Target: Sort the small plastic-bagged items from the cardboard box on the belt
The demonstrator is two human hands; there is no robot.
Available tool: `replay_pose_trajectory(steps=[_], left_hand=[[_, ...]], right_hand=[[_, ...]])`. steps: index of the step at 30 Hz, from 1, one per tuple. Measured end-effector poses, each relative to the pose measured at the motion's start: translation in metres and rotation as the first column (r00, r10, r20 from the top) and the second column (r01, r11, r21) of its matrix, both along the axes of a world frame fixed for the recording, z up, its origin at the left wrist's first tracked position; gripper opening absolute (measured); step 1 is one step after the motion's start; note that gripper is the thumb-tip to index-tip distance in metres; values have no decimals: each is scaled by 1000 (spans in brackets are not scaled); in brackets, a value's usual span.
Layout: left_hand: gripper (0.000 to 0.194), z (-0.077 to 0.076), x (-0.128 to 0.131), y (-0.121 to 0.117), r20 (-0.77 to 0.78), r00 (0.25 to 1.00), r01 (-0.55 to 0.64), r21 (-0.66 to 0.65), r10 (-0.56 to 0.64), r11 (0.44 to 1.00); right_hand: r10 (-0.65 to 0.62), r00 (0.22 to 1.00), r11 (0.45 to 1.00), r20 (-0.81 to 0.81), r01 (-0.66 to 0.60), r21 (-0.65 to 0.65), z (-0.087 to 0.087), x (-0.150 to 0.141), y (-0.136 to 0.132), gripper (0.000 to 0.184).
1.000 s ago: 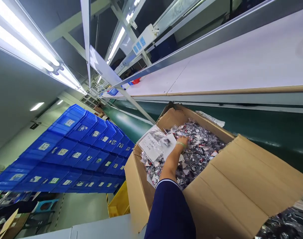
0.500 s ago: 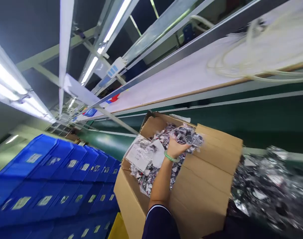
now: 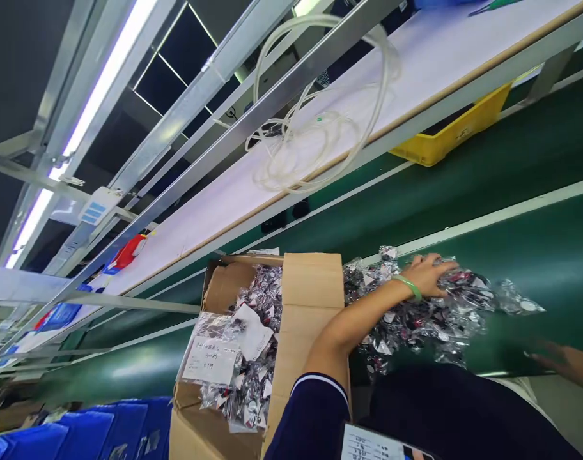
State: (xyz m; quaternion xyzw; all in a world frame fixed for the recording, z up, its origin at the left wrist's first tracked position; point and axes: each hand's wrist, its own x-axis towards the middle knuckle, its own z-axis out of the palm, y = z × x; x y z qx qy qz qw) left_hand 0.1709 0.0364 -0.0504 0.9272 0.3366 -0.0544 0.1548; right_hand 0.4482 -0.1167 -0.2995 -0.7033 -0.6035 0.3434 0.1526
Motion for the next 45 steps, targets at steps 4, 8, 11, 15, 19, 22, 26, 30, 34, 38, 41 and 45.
replay_pose_trajectory(steps=[4,8,11,15,19,22,26,30,34,38,41,45], left_hand=[[90,-39,38,-4,-48,988,-148,-90,144,985],[68,-61,37,-36,50,968,-233,-192,247,953],[55,-69,24,-82,117,891,-395,-281,440,875],[45,-78,12,-157,68,564,-753,-368,823,546],[42,-89,21,-218,-38,324,-898,-328,945,295],[42,-101,43,-250,-101,134,-947,-305,986,98],[42,-114,77,-275,-159,-44,-924,-368,986,-100],[42,-119,97,-278,-170,-52,-901,-417,984,-119],[43,-118,98,-260,-147,-2,-889,-452,989,-69],[43,-115,92,-233,-78,53,-857,-516,996,6],[40,-110,98,-209,-16,68,-805,-592,998,45],[50,-99,138,-169,53,15,-549,-834,998,53]], right_hand=[[-116,978,970,-171,75,-230,-28,54,7,56],[11,994,989,-107,-26,-145,-22,90,39,71],[254,962,966,98,-249,-61,5,97,72,80],[474,840,876,263,-481,-44,37,87,114,73],[587,759,797,283,-603,-37,45,63,144,83],[660,694,733,288,-679,-43,44,44,152,95],[679,690,722,249,-689,-59,47,45,146,77],[541,830,841,133,-535,-82,60,89,143,59],[358,931,929,-65,-362,-74,88,156,144,64],[81,912,959,-403,-182,-219,127,210,141,96],[-136,802,932,-582,-96,-350,151,229,135,118],[43,789,946,-613,-230,-229,167,214,121,117]])
